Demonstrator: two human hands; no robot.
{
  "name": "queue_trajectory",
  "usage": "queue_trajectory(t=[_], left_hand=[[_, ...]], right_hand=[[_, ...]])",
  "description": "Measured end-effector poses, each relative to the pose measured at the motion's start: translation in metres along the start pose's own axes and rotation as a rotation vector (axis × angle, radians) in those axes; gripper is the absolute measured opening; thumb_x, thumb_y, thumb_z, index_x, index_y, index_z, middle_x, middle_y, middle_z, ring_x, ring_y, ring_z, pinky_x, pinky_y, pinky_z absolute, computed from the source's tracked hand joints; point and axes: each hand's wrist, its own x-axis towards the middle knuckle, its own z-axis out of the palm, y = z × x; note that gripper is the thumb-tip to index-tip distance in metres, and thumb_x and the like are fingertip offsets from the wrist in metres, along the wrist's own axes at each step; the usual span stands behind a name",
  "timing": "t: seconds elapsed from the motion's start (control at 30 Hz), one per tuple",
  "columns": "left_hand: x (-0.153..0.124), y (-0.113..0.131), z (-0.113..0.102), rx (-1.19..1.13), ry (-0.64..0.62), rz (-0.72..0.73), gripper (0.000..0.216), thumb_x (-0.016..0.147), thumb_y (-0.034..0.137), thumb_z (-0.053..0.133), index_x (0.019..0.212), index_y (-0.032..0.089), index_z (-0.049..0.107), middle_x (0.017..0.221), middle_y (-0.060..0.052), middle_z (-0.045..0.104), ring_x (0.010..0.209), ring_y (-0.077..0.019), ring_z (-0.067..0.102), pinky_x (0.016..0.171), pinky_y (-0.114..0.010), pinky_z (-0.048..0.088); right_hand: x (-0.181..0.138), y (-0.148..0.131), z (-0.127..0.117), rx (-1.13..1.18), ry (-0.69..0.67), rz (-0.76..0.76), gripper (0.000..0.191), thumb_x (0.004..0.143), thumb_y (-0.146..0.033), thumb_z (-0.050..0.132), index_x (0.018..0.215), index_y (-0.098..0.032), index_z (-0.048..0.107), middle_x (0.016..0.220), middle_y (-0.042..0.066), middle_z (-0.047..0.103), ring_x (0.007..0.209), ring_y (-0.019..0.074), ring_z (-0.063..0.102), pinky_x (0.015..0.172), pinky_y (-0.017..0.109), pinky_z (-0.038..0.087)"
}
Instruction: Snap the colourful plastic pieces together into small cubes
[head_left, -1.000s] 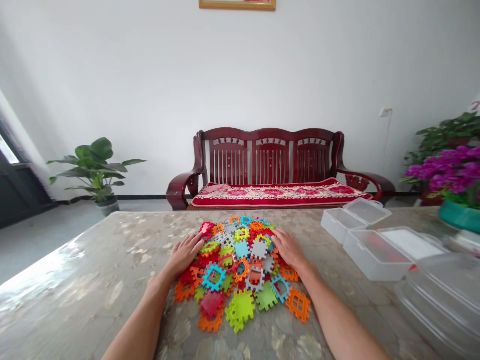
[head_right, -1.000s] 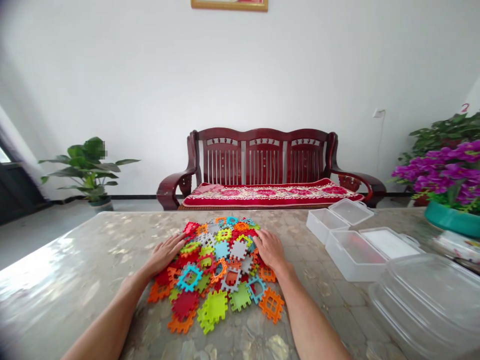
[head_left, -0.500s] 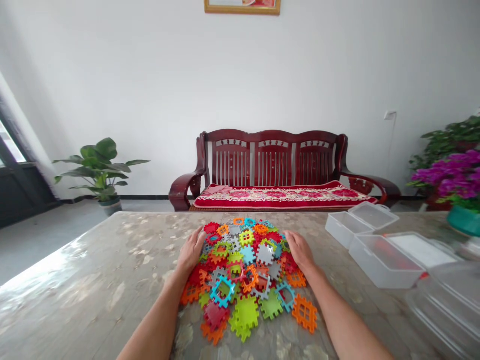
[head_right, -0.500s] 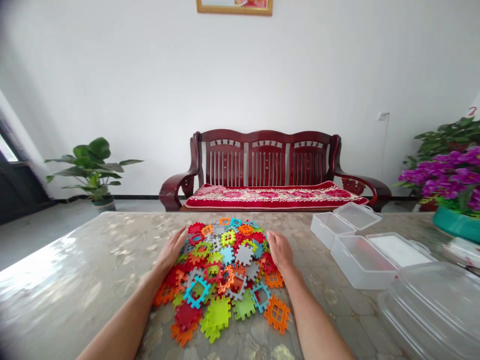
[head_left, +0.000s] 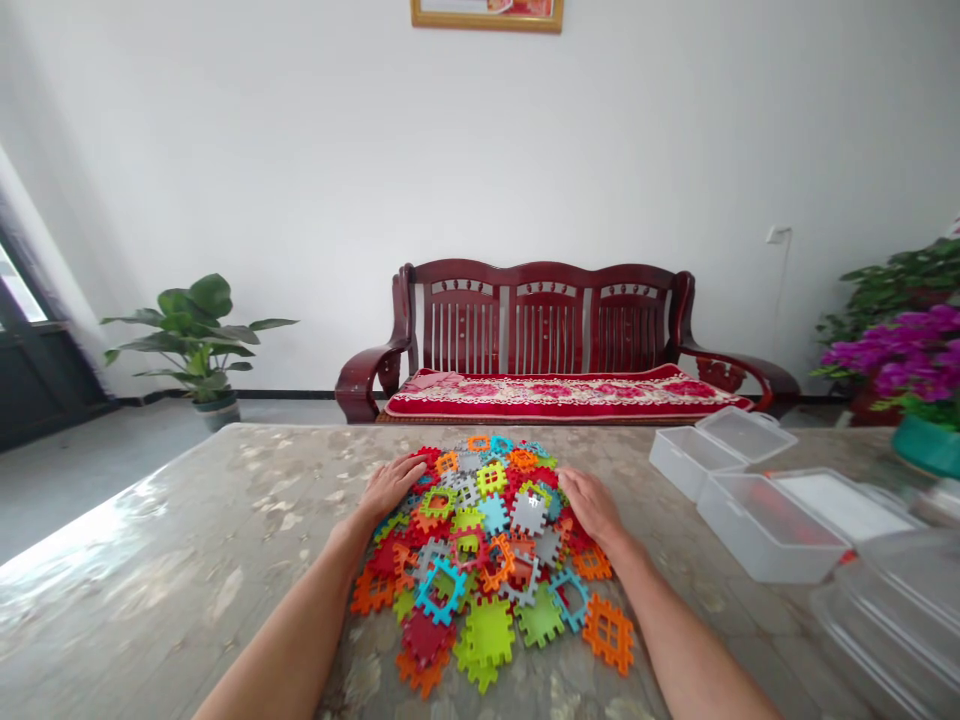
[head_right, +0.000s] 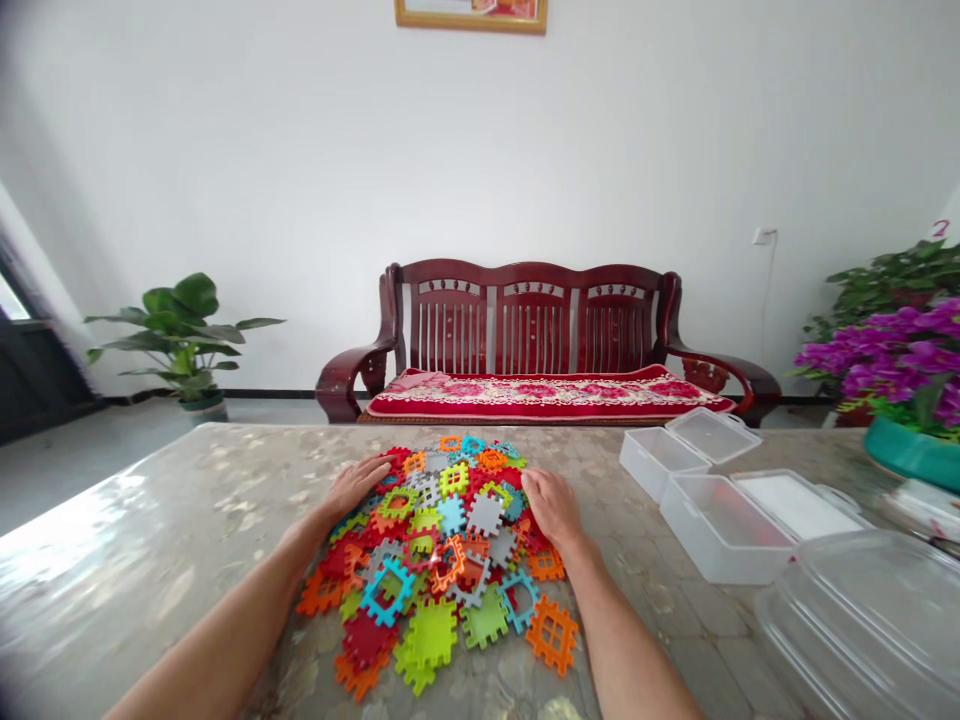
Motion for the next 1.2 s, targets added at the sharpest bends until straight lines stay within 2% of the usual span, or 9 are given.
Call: queue_trajectory(t=[0.2,0.33,0.43,0.57,0.67,0.8,0.93,1.07,1.2], left_hand=[[-0.012,0.006,0.000,-0.498,0.106,0.018,0.049,0.073,0.056,0.058,0.104,0.021,0.072,0.117,-0.008,0.069,0.113,-0.0290,0.059,0.104,-0.044,0.039],[-0.022,0.013,0.002,-0.935,0.094,-0.137,0.071,0.061,0.052,0.073,0.120,0.016,0.061,0.101,-0.010,0.074,0.090,-0.0282,0.069,0.083,-0.043,0.054],[-0.030,0.020,0.000,-1.144,0.090,-0.142,0.074,0.058,0.047,0.077,0.124,0.017,0.059,0.111,-0.011,0.071,0.094,-0.0268,0.069,0.085,-0.040,0.054],[-0.039,0.029,-0.002,-1.194,-0.006,-0.139,0.067,0.061,0.049,0.075,0.119,0.017,0.063,0.115,-0.012,0.069,0.104,-0.0287,0.065,0.091,-0.041,0.052],[-0.040,0.028,0.000,-1.191,0.107,-0.152,0.068,0.065,0.057,0.070,0.119,0.015,0.063,0.108,-0.013,0.072,0.106,-0.0287,0.064,0.095,-0.041,0.049],[-0.035,0.022,0.005,-0.960,0.271,-0.102,0.071,0.071,0.064,0.058,0.121,0.015,0.062,0.126,-0.014,0.063,0.122,-0.0281,0.054,0.105,-0.040,0.040],[-0.031,0.026,0.006,-0.721,0.179,-0.021,0.066,0.078,0.063,0.051,0.124,0.018,0.062,0.136,-0.009,0.055,0.131,-0.0272,0.044,0.114,-0.041,0.027],[-0.029,0.038,0.006,-0.887,0.014,0.024,0.062,0.080,0.063,0.048,0.118,0.017,0.066,0.131,-0.008,0.060,0.126,-0.0281,0.050,0.111,-0.042,0.033],[-0.025,0.038,0.008,-1.120,0.074,-0.022,0.072,0.079,0.066,0.045,0.125,0.013,0.060,0.131,-0.014,0.059,0.122,-0.0295,0.053,0.105,-0.044,0.039]], right_hand=[[0.000,-0.003,0.004,0.004,0.018,-0.024,0.037,0.085,-0.042,0.047,0.110,-0.022,0.068,0.117,0.008,0.066,0.111,0.0247,0.057,0.100,0.041,0.040],[0.001,-0.005,0.005,0.045,0.035,-0.020,0.033,0.082,-0.036,0.053,0.108,-0.023,0.068,0.115,0.006,0.067,0.110,0.0241,0.058,0.099,0.041,0.041],[0.001,-0.005,0.004,0.074,0.034,-0.028,0.032,0.080,-0.032,0.054,0.107,-0.023,0.069,0.112,0.006,0.068,0.107,0.0235,0.059,0.099,0.040,0.042],[0.001,-0.006,0.004,0.122,0.036,-0.048,0.031,0.078,-0.031,0.054,0.103,-0.022,0.070,0.107,0.006,0.069,0.104,0.0230,0.060,0.097,0.040,0.043],[0.000,-0.003,0.004,0.148,0.054,-0.052,0.032,0.078,-0.030,0.052,0.103,-0.021,0.070,0.107,0.006,0.070,0.103,0.0222,0.061,0.097,0.039,0.044],[-0.001,0.002,0.005,0.074,0.104,0.001,0.035,0.081,-0.037,0.051,0.107,-0.021,0.068,0.110,0.007,0.069,0.107,0.0235,0.059,0.098,0.040,0.042],[-0.001,-0.002,0.006,0.041,0.050,-0.011,0.037,0.084,-0.043,0.049,0.107,-0.022,0.068,0.113,0.008,0.068,0.109,0.0250,0.058,0.100,0.042,0.040],[-0.001,-0.009,0.003,0.212,0.025,-0.053,0.036,0.083,-0.043,0.049,0.105,-0.022,0.069,0.115,0.007,0.067,0.110,0.0236,0.058,0.101,0.040,0.040],[-0.002,-0.008,-0.001,0.398,0.089,0.013,0.039,0.082,-0.048,0.050,0.105,-0.021,0.069,0.112,0.007,0.069,0.108,0.0247,0.060,0.099,0.041,0.043]])
